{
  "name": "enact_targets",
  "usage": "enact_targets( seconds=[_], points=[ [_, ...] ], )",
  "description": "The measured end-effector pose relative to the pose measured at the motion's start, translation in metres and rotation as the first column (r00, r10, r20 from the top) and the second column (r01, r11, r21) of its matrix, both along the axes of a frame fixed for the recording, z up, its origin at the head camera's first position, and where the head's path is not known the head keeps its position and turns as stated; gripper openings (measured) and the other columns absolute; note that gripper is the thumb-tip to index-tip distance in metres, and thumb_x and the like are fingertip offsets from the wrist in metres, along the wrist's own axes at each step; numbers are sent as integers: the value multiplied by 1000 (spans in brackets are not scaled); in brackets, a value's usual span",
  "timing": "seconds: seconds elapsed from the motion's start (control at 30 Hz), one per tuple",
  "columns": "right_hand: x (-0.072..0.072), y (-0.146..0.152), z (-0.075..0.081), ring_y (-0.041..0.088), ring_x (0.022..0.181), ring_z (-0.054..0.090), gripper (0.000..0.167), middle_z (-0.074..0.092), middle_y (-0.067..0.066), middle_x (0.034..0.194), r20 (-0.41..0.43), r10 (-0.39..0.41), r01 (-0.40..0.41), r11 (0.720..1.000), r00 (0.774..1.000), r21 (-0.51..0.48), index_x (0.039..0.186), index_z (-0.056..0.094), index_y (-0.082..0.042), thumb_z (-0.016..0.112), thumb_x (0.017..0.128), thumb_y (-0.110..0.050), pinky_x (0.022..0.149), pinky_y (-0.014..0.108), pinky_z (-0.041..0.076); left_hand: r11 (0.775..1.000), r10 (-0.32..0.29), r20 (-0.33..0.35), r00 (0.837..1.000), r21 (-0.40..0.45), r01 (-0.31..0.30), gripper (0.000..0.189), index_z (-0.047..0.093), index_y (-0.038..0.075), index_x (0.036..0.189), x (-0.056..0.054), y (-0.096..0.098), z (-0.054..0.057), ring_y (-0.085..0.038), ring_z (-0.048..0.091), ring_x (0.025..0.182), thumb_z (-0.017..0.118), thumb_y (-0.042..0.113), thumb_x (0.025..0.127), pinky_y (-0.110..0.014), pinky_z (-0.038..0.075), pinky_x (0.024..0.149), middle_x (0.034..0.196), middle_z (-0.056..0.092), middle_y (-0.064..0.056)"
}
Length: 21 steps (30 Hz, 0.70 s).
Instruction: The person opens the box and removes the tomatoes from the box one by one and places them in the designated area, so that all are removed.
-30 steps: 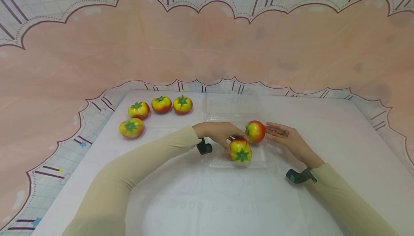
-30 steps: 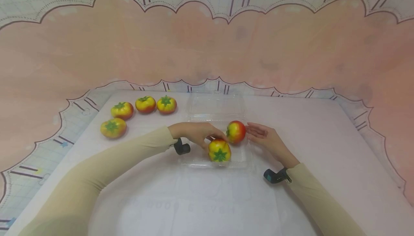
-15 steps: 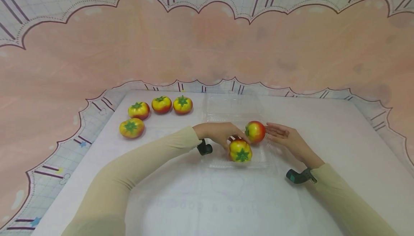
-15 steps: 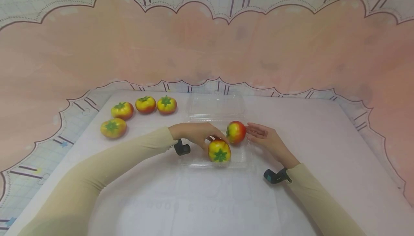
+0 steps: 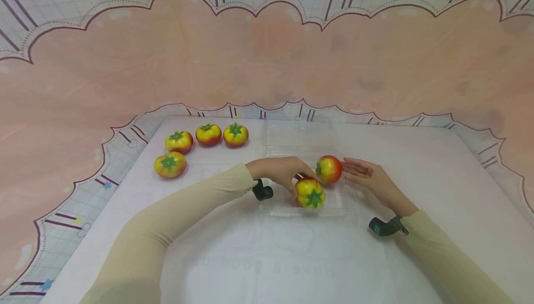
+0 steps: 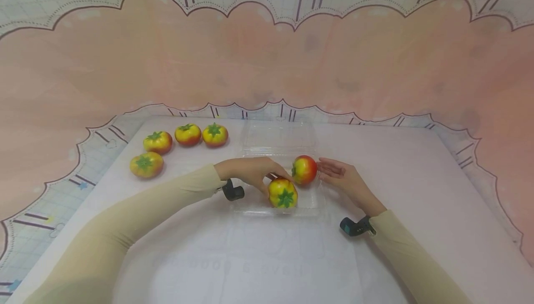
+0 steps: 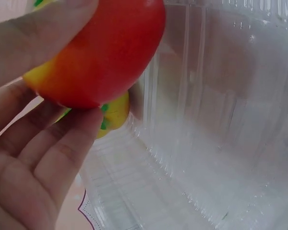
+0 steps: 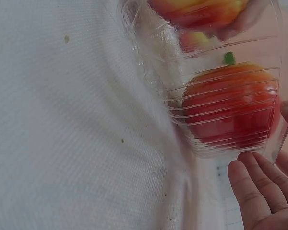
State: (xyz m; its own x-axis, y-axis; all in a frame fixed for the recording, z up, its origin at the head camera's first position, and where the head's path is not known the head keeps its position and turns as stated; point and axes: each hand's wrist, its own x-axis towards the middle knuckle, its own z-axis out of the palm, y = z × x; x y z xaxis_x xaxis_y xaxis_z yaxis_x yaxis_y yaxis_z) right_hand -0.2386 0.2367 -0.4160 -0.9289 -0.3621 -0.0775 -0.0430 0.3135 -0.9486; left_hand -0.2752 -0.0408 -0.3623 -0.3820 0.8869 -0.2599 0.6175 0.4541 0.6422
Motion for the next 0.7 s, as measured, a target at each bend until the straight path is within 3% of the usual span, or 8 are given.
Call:
enact_targets(
  seconds=[0.4, 0.7],
  points=[
    [0, 0, 1, -18, 100, 54, 60, 37, 28, 144, 0, 3, -3, 1000, 1000, 4, 142, 34, 3, 60, 92, -18, 89, 10, 48, 995, 48, -33, 998, 90, -45, 64, 49, 7, 136, 1, -14, 7, -17, 52, 124, 75, 7, 78, -25, 43, 104, 136, 55, -6],
    [0, 0, 1, -17, 101, 54, 61, 37, 28, 144, 8, 1, 0, 1000, 1000, -8, 142, 34, 4, 61, 92, -18, 89, 10, 48, 975, 123, -58, 991, 191, -110, 66, 49, 5, 136, 5, -29, 14, -19, 52, 126, 77, 11, 77, -25, 42, 106, 137, 53, -8]
  ],
)
